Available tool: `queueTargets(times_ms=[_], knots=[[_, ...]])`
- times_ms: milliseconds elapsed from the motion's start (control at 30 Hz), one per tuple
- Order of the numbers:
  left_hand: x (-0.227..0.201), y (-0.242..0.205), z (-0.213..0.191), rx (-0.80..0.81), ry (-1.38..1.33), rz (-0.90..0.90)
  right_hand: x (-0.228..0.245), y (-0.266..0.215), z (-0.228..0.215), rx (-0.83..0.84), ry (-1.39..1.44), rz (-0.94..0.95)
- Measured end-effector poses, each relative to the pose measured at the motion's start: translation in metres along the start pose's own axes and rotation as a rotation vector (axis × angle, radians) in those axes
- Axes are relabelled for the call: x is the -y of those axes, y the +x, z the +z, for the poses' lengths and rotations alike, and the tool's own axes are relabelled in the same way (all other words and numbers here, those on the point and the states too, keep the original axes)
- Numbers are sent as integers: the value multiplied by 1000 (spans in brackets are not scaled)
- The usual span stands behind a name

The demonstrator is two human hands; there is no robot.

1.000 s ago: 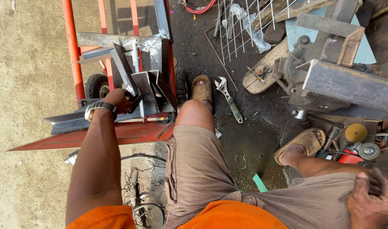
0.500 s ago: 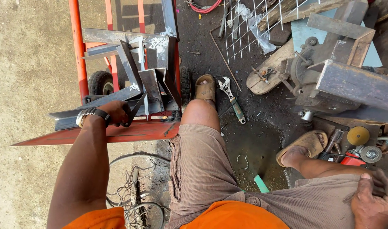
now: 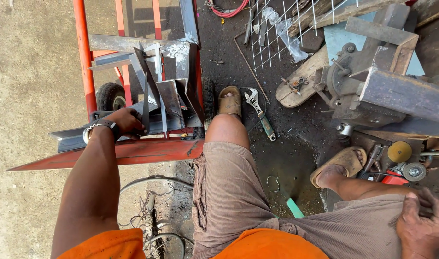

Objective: Measuring and marking metal pieces using a vernier caliper and a scribe in a workshop

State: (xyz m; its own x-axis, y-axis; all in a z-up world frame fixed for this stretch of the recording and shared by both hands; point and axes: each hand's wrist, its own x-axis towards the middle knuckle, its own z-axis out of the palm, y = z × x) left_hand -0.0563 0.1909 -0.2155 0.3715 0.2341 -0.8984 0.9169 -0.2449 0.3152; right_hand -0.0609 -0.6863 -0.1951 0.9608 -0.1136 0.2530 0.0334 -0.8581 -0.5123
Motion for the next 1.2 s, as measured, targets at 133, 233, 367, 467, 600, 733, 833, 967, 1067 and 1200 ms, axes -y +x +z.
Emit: queueTargets(times_ms=[133,233,367,467,600,733,833,967,1067,1200], knots=[[-9,-11,10,-19,-448,81,0,1,-1,13,-15,5],[-10,-25,11,-52,-588,129,4,2,-3,11,-30,1],[-14,-33,8,-181,-576,66,1,3,1,20,7,20],[-20,-20,15,-122,-369,22,6,4,0,7,-64,-27],[0,21,14,-52,-340,58,-2,2,4,1,-7,38],[14,47,1,-68,101,239,18,7,-6,-69,-309,-120],[59,118,-24,154,-93,219,42,14,-9,-71,-269,-81],[63,140,-38,464,-622,-398,52,18,-9,-81,-216,-57],[25,69,-5,-47,-276,-53,54,18,-8,-100,-177,-29],[51,105,-25,4,-378,-125,52,17,-8,-100,-161,-11]])
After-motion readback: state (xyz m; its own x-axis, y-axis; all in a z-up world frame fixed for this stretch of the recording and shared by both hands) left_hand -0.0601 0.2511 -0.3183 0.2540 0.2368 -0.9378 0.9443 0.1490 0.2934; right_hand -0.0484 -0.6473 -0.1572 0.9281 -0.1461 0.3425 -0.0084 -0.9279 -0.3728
